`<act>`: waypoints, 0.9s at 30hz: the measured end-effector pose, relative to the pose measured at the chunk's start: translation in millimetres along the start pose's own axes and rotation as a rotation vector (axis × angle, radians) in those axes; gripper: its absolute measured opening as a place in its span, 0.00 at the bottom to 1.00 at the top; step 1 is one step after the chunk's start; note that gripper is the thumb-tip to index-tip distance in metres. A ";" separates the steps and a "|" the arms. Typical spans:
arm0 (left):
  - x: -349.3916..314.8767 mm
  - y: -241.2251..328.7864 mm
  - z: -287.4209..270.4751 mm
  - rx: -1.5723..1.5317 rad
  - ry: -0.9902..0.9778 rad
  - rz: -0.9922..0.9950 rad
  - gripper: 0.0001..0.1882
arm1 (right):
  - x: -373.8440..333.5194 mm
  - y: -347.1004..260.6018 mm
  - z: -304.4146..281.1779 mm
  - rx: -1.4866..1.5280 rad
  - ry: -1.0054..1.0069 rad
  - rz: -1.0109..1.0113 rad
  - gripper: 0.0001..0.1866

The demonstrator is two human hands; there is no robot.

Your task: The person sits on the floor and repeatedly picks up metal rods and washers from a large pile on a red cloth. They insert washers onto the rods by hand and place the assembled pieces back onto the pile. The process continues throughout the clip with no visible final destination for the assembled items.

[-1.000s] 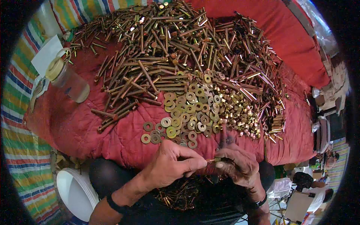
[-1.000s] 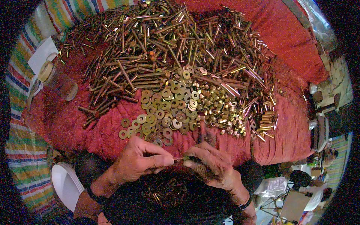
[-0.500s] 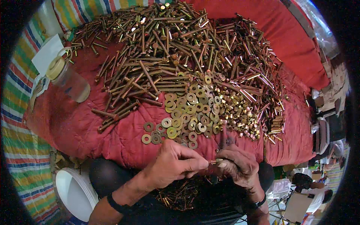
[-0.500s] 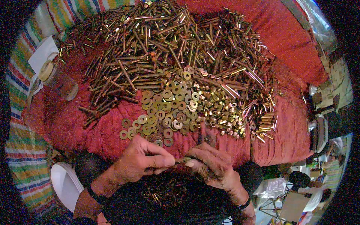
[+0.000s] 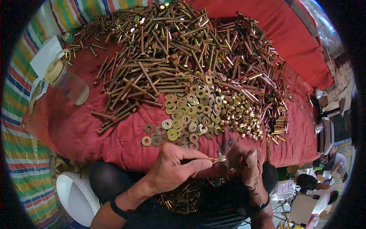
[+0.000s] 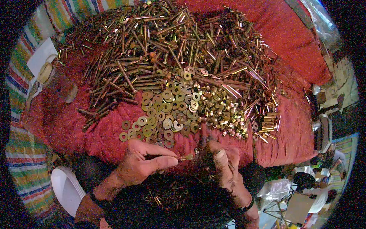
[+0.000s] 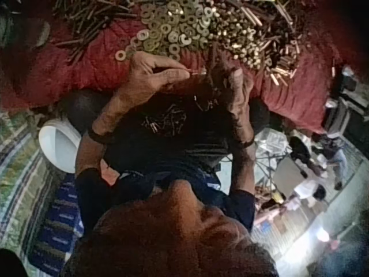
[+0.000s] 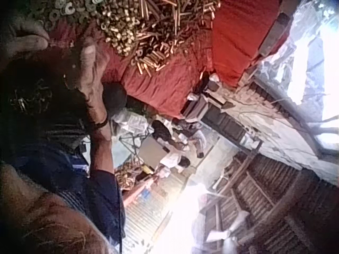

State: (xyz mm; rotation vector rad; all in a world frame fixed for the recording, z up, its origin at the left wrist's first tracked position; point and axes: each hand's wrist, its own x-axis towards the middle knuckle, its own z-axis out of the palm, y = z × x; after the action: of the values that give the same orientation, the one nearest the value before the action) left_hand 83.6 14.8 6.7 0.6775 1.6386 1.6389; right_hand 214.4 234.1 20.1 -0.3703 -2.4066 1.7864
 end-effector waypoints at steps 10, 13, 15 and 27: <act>2.5 4.3 -3.2 -0.139 -0.042 -0.119 0.08 | 13.0 -15.4 -1.0 -0.356 -0.087 -0.342 0.21; 2.7 5.2 -1.7 -0.104 -0.067 -0.105 0.08 | 11.6 -11.0 0.1 -0.385 -0.111 -0.421 0.16; 2.1 5.5 0.3 -0.079 -0.073 -0.091 0.08 | 7.2 -8.1 2.8 -0.354 -0.110 -0.407 0.11; 3.3 6.1 -3.5 -0.174 -0.106 -0.131 0.09 | 13.8 -15.1 -0.6 -0.303 -0.007 -0.383 0.19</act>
State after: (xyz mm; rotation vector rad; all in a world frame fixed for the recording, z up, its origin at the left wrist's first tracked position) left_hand 78.1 15.5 12.1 0.5485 1.4162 1.6008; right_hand 199.5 234.3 34.0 0.0721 -2.5395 1.2711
